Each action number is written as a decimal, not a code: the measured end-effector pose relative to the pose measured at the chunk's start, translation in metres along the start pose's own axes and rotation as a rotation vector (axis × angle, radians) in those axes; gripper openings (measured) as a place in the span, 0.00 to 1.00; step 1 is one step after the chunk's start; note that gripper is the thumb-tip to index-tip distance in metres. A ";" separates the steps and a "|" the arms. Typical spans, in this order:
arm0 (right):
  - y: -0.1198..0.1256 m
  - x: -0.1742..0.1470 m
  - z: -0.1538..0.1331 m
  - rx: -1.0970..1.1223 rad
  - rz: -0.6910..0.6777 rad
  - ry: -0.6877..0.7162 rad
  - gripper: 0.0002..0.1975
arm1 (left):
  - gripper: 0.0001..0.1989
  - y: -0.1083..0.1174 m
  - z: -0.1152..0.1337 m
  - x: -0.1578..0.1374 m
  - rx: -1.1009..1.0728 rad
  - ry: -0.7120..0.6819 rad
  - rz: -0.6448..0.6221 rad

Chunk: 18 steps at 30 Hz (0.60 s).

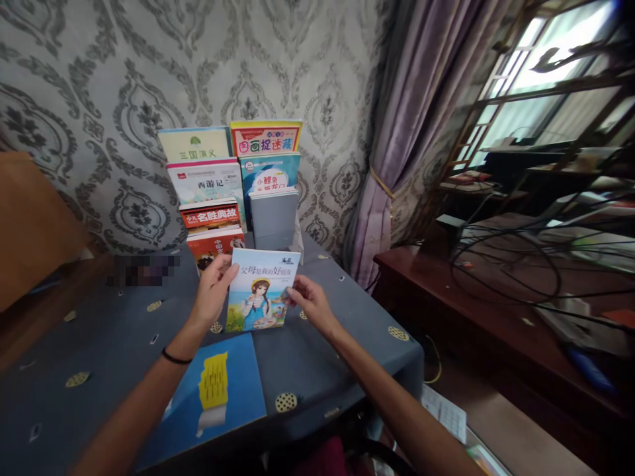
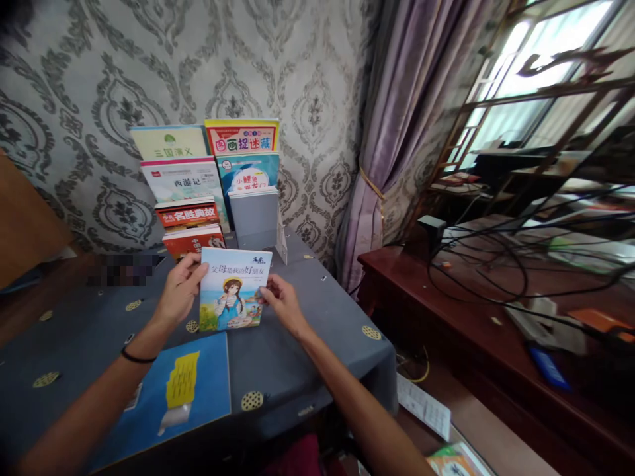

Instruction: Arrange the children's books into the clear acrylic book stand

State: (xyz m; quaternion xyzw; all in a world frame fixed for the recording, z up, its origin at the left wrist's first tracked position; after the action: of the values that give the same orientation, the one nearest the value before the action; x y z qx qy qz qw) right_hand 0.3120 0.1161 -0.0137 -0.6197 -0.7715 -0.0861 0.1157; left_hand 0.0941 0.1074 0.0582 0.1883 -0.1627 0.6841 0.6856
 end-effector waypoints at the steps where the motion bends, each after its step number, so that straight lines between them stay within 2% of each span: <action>1: -0.001 -0.002 0.000 -0.025 -0.005 0.008 0.16 | 0.15 0.002 -0.004 -0.002 0.011 -0.007 0.012; 5: -0.009 -0.010 -0.004 -0.139 -0.042 0.038 0.13 | 0.13 0.019 -0.011 -0.008 0.161 -0.065 0.025; 11: -0.020 -0.007 -0.019 -0.361 -0.034 0.107 0.07 | 0.11 0.051 -0.006 -0.011 0.431 -0.116 0.007; 14: -0.014 0.005 -0.027 -0.385 -0.006 0.126 0.07 | 0.12 0.048 0.004 -0.004 0.440 -0.148 -0.008; 18: 0.011 0.034 -0.051 -0.436 0.094 0.202 0.07 | 0.10 0.025 0.029 0.020 0.436 -0.237 -0.008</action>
State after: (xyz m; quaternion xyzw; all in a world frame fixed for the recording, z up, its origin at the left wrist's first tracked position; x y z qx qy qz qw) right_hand 0.3195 0.1357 0.0447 -0.6535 -0.6895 -0.3068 0.0595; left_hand 0.0706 0.1107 0.0946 0.4114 -0.0899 0.6735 0.6075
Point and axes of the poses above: each hand's wrist, its own x-axis towards the middle knuckle, its own y-axis out of the back of the hand, z = x × y, the point moved 3 cm from there along x, towards the middle knuckle, and after that the axes turned 7 degrees about -y, right-handed, at the moved point
